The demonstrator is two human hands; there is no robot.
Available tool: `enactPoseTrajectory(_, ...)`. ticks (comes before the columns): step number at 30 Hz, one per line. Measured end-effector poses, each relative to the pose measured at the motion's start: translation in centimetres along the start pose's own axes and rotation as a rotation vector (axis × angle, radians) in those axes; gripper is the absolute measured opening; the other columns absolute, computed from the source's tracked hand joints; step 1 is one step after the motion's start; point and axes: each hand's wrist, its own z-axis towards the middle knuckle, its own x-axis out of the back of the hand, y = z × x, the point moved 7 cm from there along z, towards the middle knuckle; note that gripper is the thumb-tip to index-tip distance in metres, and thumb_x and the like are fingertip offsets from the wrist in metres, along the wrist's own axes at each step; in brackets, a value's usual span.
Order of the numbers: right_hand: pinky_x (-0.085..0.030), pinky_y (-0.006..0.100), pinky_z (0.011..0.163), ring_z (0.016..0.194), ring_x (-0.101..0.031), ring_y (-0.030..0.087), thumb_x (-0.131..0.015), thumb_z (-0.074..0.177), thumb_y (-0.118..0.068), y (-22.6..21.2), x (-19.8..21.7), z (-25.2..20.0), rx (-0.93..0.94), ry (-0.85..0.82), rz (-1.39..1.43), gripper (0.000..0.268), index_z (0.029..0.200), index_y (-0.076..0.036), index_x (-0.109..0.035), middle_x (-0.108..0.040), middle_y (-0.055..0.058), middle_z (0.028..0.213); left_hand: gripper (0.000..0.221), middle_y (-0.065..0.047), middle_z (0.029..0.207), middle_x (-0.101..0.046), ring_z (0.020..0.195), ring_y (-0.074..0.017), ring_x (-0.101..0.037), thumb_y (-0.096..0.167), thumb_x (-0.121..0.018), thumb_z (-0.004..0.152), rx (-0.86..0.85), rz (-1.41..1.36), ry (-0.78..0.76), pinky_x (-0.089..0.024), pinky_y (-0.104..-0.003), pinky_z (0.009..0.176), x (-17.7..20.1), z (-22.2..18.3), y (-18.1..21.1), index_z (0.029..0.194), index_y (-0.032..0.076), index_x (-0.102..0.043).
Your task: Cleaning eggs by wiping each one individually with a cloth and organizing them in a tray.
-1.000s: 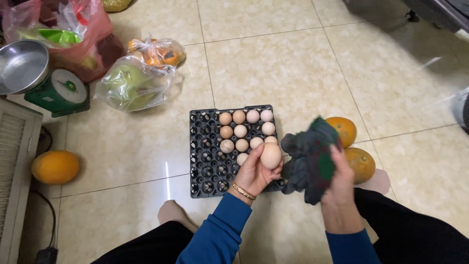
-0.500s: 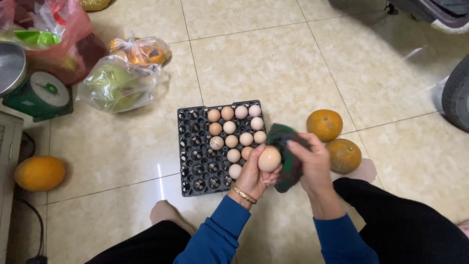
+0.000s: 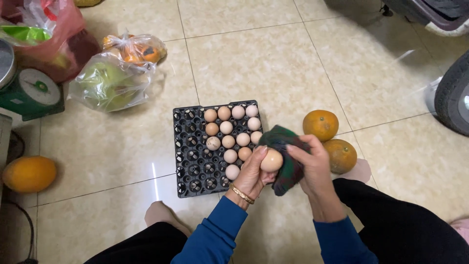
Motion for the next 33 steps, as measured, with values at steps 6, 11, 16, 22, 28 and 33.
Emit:
enactPoseTrajectory(6, -0.049, 0.028, 0.084, 0.094, -0.06, 0.011, -0.09, 0.075, -0.008, -0.2, -2.1, -2.1, 0.239, -0.122, -0.327, 0.032, 0.099, -0.005, -0.069, -0.068, 0.006, 0.099, 0.025, -0.001, 0.076, -0.056, 0.054, -0.0073, -0.053, 0.042, -0.065, 0.101, -0.136, 0.269, 0.069, -0.039, -0.017, 0.038, -1.3, -1.0, 1.7, 0.112, 0.02, -0.058)
enactPoseTrajectory(11, -0.053, 0.023, 0.054, 0.065, -0.065, 0.014, -0.083, 0.077, 0.006, 1.0, 0.6, 0.1, 0.069, 0.018, -0.044, 0.032, 0.101, -0.004, -0.064, -0.063, 0.005, 0.079, 0.032, -0.012, 0.069, -0.053, 0.049, -0.0145, -0.052, 0.047, -0.06, 0.104, -0.047, 0.088, 0.037, -0.032, -0.016, 0.036, -0.5, 0.0, 0.2, 0.108, 0.016, -0.057)
enactPoseTrajectory(16, -0.051, 0.024, 0.068, 0.08, -0.063, 0.013, -0.082, 0.08, -0.003, -0.3, -0.4, -2.2, 0.084, -0.059, -0.061, 0.032, 0.106, -0.008, -0.064, -0.061, 0.002, 0.088, 0.039, -0.018, 0.062, -0.055, 0.043, -0.0177, -0.052, 0.055, -0.054, 0.105, 0.042, -0.028, 0.032, -0.028, -0.017, 0.033, 0.6, 0.9, -1.4, 0.11, 0.017, -0.05)
enactPoseTrajectory(22, -0.052, 0.022, 0.055, 0.068, -0.064, 0.012, -0.085, 0.079, 0.002, 0.9, 0.2, 0.2, 0.162, -0.084, -0.132, 0.029, 0.1, -0.001, -0.065, -0.065, 0.006, 0.079, 0.045, -0.019, 0.051, -0.054, 0.035, -0.0186, -0.049, 0.054, -0.063, 0.101, 0.159, -0.044, 0.137, -0.028, -0.017, 0.028, 0.1, -0.2, -1.6, 0.088, 0.011, -0.055)
enactPoseTrajectory(28, -0.051, 0.024, 0.065, 0.077, -0.062, 0.013, -0.083, 0.079, -0.003, -0.3, -0.3, -2.0, 0.137, -0.095, -0.134, 0.031, 0.105, -0.006, -0.065, -0.063, 0.004, 0.087, 0.051, -0.019, 0.053, -0.054, 0.035, -0.0168, -0.047, 0.061, -0.06, 0.1, 0.168, -0.008, 0.067, -0.029, -0.018, 0.028, 0.1, 0.6, -1.7, 0.09, 0.011, -0.055)
enactPoseTrajectory(33, -0.049, 0.021, 0.053, 0.065, -0.061, 0.011, -0.083, 0.081, 0.002, 0.8, 0.0, -0.7, 0.139, -0.071, -0.128, 0.027, 0.098, -0.002, -0.062, -0.064, 0.006, 0.077, 0.037, -0.02, 0.055, -0.052, 0.034, -0.0204, -0.046, 0.051, -0.055, 0.104, 0.231, -0.011, 0.108, -0.028, -0.019, 0.028, 1.6, 1.0, -3.1, 0.097, 0.015, -0.051)
